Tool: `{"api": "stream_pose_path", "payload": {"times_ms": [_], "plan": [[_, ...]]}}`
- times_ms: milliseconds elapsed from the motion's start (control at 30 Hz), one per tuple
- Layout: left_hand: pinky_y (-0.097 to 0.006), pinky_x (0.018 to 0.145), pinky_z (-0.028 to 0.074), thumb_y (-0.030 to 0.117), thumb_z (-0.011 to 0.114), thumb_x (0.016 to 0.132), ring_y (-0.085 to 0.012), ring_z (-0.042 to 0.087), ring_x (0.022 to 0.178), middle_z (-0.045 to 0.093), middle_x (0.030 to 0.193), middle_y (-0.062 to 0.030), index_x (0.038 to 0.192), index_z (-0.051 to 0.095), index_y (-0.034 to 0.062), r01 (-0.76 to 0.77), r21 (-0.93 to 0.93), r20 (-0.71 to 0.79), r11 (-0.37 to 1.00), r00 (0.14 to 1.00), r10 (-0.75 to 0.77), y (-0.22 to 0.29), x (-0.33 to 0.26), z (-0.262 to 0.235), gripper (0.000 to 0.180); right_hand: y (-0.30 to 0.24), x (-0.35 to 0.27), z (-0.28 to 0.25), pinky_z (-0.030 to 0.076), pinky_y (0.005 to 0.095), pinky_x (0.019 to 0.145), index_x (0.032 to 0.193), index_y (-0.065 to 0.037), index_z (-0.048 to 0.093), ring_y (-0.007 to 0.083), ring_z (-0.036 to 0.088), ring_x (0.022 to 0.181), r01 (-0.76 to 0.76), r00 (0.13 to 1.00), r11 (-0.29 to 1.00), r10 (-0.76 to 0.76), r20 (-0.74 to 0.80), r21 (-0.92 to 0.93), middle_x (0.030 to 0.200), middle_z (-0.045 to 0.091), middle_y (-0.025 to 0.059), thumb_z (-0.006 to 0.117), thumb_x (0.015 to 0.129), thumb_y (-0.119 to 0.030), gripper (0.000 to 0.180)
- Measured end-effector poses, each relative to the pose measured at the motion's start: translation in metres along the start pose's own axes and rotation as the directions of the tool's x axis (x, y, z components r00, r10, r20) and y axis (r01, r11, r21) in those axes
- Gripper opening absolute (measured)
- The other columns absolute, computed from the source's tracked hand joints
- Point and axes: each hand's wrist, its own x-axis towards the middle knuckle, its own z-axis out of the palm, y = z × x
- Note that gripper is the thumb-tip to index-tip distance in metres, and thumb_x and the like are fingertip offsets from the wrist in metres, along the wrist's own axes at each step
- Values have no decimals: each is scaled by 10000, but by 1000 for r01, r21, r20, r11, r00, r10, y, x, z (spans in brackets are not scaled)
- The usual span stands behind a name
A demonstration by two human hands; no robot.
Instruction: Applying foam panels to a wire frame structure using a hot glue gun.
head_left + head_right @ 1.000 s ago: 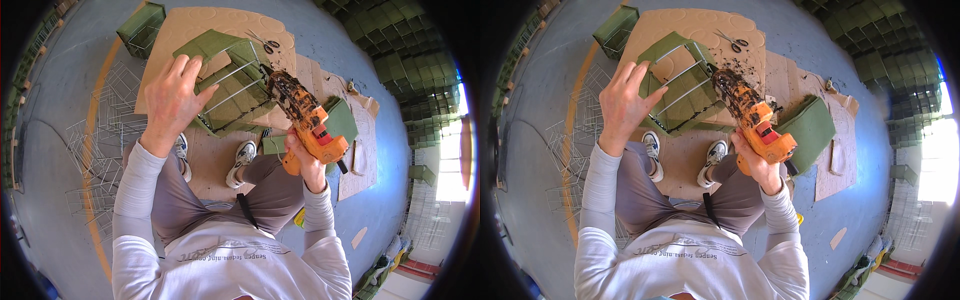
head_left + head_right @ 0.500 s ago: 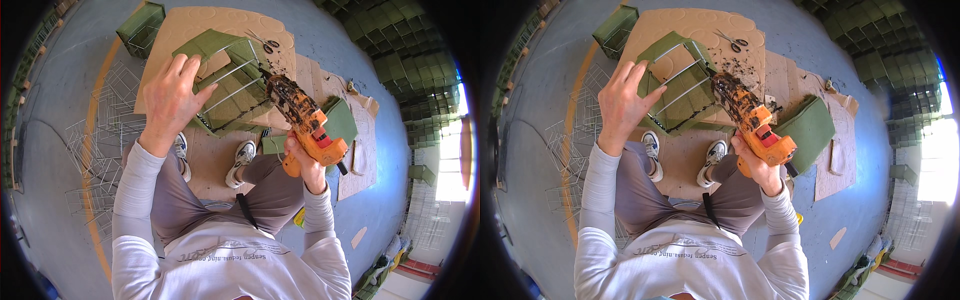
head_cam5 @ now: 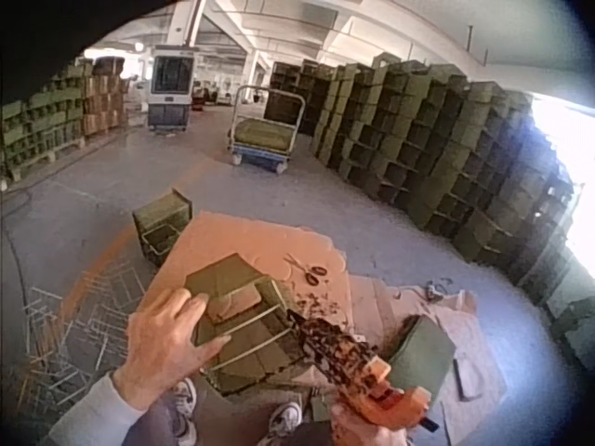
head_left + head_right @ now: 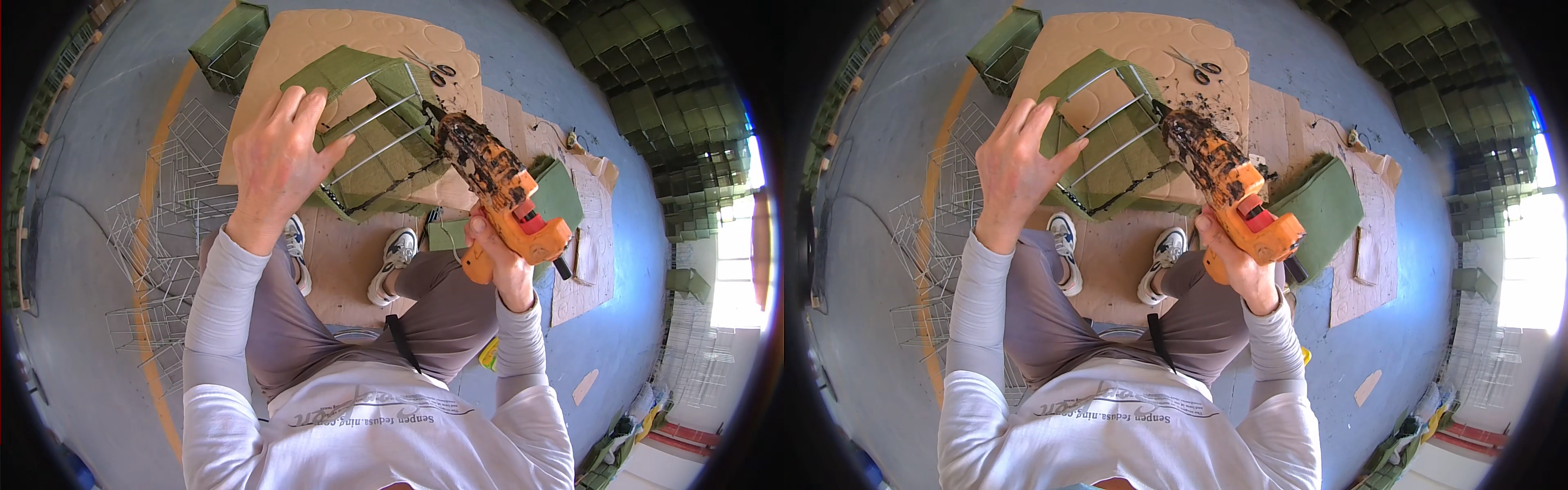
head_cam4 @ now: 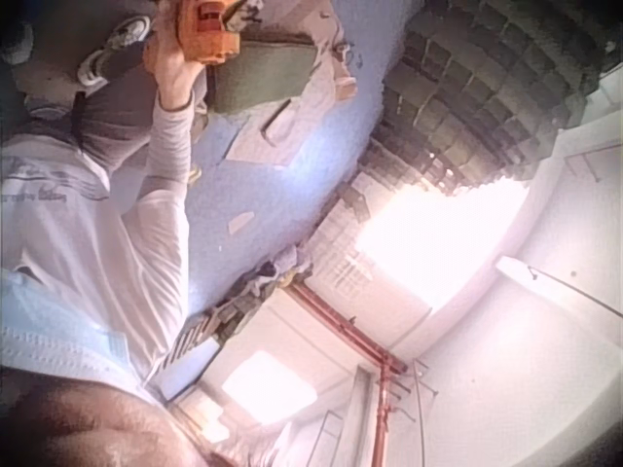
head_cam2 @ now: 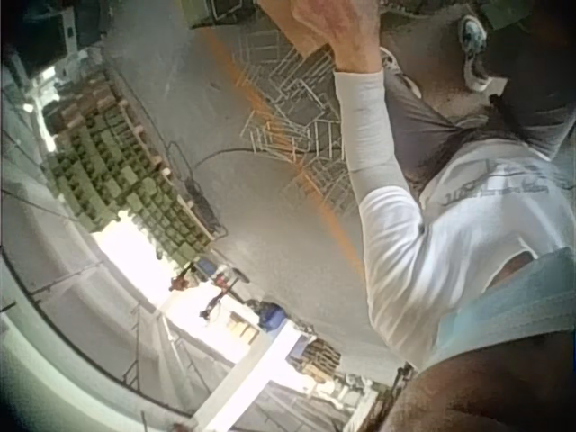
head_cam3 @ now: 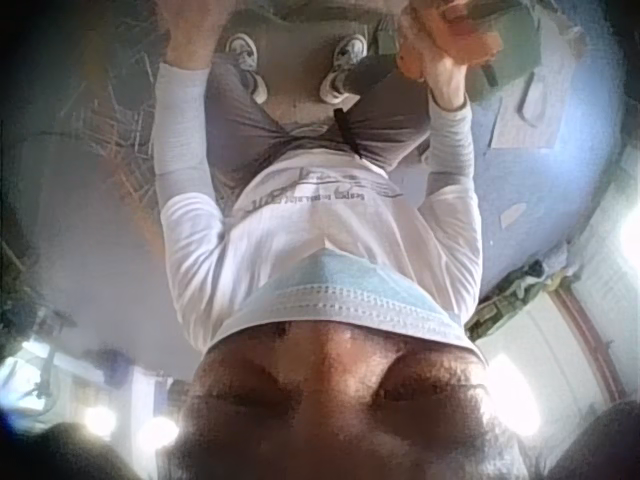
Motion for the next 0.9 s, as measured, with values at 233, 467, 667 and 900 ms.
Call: {"api": "stream_pose_path", "payload": {"times_ms": [233, 467, 667, 900], "plan": [[-318, 601, 536, 237, 882, 642, -192, 643, 814, 596, 909, -26, 1065, 665, 48, 7, -11, -14, 1000, 1000, -7, -1, 0, 0, 512, 0, -1, 0, 524, 268, 771, 1088, -12, 686, 98, 637, 839, -38, 999, 999, 38, -16, -14, 940, 695, 19, 790, 880, -232, 320], [-321, 591, 532, 237, 880, 648, -192, 644, 798, 597, 908, -29, 1065, 662, 48, 7, -16, -16, 1000, 1000, -8, -1, 2, 0, 507, -1, -6, 0, 512, 259, 734, 1074, -20, 684, 94, 616, 799, -26, 1000, 1000, 26, -8, 11, 903, 676, 5, 781, 888, -226, 294], [-322, 586, 531, 241, 877, 652, -192, 643, 791, 598, 901, -30, 1065, 661, 51, 7, -13, -19, 1000, 1000, -8, -3, 1, 1, 504, -4, -9, 2, 490, 258, 691, 1052, -37, 655, 84, 585, 755, 1, 1000, 1000, -1, 27, 12, 855, 639, -4, 757, 905, -221, 256], [-323, 592, 535, 258, 873, 660, -197, 645, 786, 600, 904, -33, 1072, 660, 50, 12, -8, -12, 1000, 1000, -12, -2, 2, 1, 508, -3, -10, 1, 477, 253, 684, 1020, -43, 644, 84, 570, 743, 6, 999, 1000, -7, 41, 28, 835, 621, -4, 726, 925, -211, 211]]}}
